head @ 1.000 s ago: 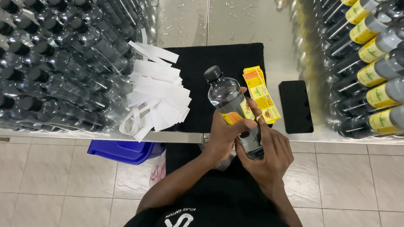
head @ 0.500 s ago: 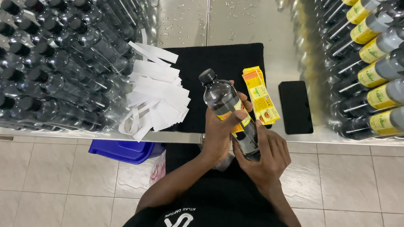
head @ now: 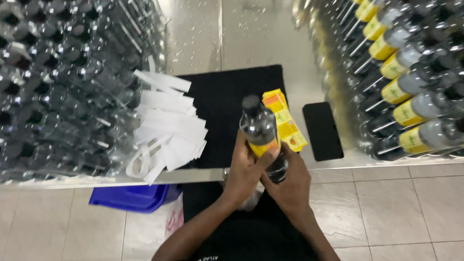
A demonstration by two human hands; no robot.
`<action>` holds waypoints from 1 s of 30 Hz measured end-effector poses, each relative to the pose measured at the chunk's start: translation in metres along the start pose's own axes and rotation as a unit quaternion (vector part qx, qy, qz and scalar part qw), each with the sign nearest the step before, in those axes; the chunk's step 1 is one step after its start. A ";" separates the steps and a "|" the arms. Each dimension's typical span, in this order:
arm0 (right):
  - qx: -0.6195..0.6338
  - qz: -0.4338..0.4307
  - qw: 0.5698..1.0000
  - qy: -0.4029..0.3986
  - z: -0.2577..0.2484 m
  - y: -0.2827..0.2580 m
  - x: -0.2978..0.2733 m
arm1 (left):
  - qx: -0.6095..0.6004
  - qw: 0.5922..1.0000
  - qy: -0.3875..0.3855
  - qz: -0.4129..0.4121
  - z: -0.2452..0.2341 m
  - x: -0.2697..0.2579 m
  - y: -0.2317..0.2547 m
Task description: Manually peeling adhesive labels from a backing and applying them to plastic bottles at a workstation.
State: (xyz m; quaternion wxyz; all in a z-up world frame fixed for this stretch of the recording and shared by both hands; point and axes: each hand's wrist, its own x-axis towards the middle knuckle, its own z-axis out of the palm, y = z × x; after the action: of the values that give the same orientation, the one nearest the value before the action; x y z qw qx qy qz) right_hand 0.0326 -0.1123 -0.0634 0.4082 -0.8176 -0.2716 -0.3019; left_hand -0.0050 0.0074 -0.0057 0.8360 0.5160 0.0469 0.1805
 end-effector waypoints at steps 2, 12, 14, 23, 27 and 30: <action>0.065 0.118 0.975 -0.177 0.002 0.004 0.006 | 0.143 0.989 0.036 0.026 -0.004 -0.001 -0.002; 0.068 0.150 0.969 -0.185 0.042 0.061 0.099 | 0.332 0.914 0.012 0.234 -0.048 0.042 -0.009; -0.044 0.143 0.973 -0.175 0.053 0.076 0.137 | 0.507 0.749 0.165 0.393 -0.083 0.034 -0.024; -0.016 0.114 0.993 -0.001 0.196 0.288 0.252 | 0.657 0.521 0.411 0.358 -0.220 -0.035 -0.010; -0.068 0.115 0.991 0.008 0.262 0.363 0.285 | 0.630 0.572 0.405 0.334 -0.238 -0.057 -0.035; -0.023 0.187 0.982 -0.025 0.287 0.369 0.314 | 0.566 0.638 0.353 0.384 -0.224 -0.054 -0.048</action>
State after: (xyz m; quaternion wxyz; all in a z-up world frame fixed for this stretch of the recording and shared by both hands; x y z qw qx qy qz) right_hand 0.5756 -0.0029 -0.1638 0.4316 -0.8703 -0.1174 -0.2060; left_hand -0.1021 0.1584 -0.1572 0.1554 0.7570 0.2292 0.5918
